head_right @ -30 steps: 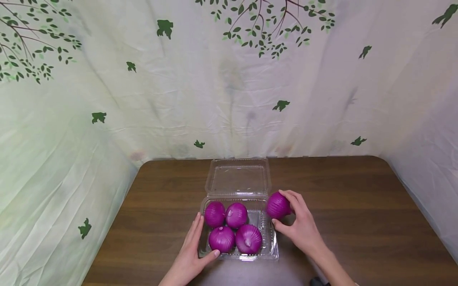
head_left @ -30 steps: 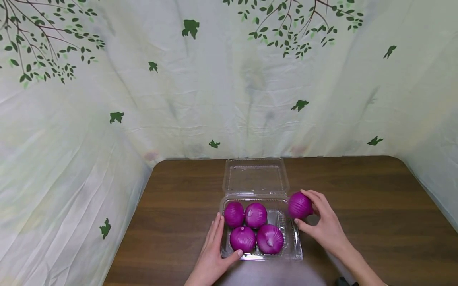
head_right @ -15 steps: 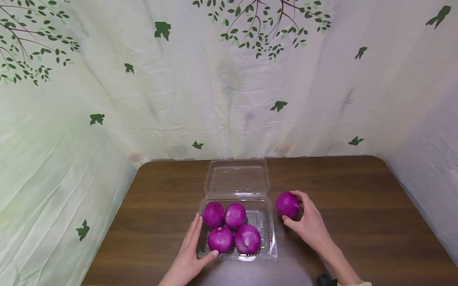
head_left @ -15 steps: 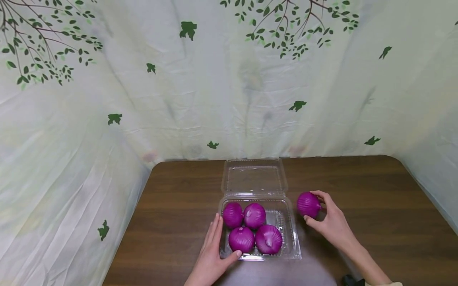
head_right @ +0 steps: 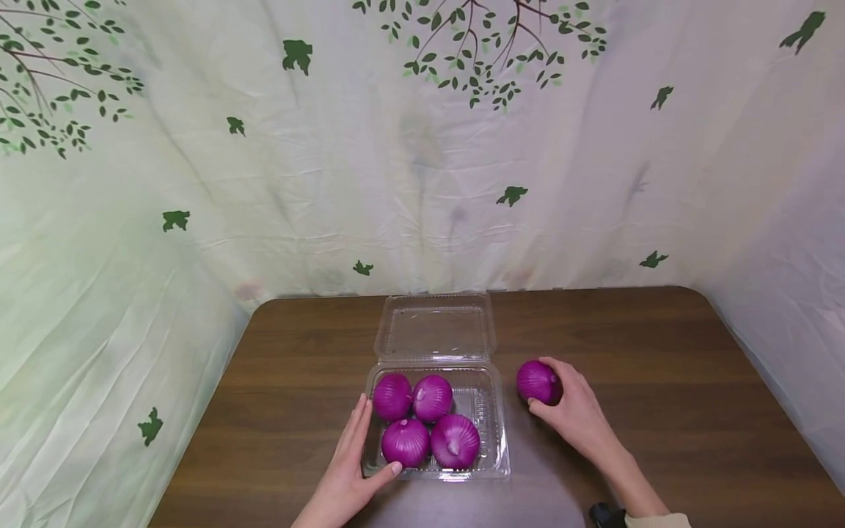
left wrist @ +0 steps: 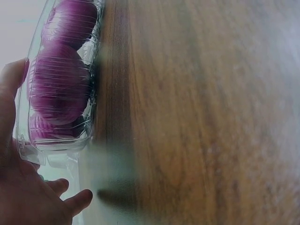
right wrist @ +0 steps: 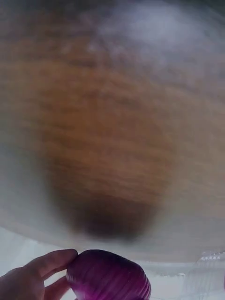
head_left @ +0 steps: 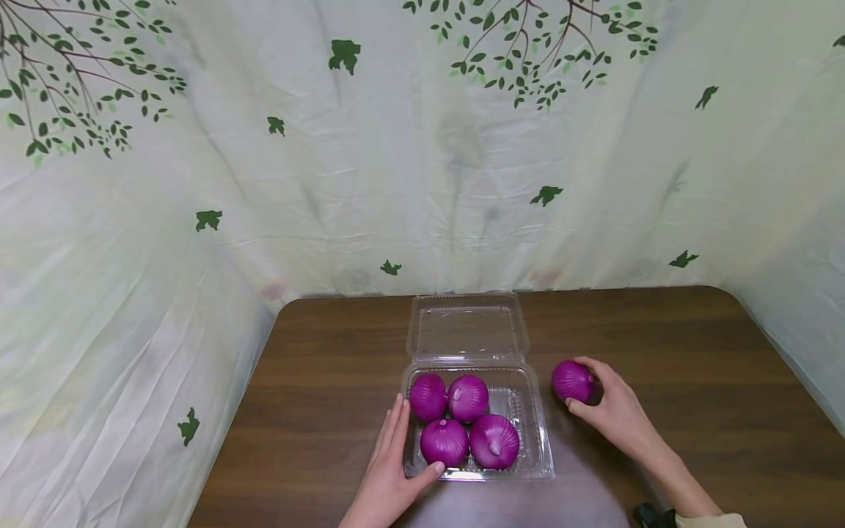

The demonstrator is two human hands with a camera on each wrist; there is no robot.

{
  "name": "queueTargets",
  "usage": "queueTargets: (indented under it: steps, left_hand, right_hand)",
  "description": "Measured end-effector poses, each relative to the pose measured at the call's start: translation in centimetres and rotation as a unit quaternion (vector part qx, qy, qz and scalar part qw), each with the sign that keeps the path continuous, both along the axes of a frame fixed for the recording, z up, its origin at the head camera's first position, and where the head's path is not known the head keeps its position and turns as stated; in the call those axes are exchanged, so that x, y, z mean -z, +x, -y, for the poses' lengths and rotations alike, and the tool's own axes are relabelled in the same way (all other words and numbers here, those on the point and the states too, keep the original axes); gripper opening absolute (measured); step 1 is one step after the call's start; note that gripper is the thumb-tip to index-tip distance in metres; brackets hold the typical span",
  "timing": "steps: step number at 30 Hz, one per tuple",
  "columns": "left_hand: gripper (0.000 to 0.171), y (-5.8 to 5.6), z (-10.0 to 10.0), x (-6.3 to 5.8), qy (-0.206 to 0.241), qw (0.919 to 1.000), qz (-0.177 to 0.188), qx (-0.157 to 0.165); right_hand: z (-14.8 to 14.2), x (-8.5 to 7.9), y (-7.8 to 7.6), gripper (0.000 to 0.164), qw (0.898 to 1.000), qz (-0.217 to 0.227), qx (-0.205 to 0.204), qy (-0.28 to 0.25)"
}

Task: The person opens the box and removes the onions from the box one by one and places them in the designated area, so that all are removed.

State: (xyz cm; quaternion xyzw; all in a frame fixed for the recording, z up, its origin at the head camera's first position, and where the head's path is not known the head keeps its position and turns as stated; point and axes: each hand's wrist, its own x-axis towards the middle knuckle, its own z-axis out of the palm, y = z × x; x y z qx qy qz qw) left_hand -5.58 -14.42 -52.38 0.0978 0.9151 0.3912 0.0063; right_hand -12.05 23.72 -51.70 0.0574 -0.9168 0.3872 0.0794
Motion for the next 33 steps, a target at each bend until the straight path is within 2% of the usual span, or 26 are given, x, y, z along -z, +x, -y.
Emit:
queueTargets:
  steps: [5,14,23,33]
  left_hand:
    - [0.105,0.00,0.00,-0.09,0.005,0.9998,0.017,-0.002]
    - [0.105,-0.05,0.00,-0.05,0.003,0.9999,0.015,-0.001]
    - [0.105,-0.11,0.02,0.11,0.001,1.0000,-0.001,0.001]
    - [0.105,-0.03,0.00,-0.05,-0.004,0.9999,0.013,-0.001]
  right_hand:
    - [-0.32,0.32,-0.14,0.066,1.000,-0.007,-0.010,0.008]
    - [-0.66,-0.31,-0.55,0.072,0.998,0.055,-0.002,0.036]
    - [-0.70,-0.24,-0.62,0.079,0.997,0.074,0.005,0.029]
    - [-0.76,-0.30,-0.14,0.084,0.997,0.077,0.007,0.026]
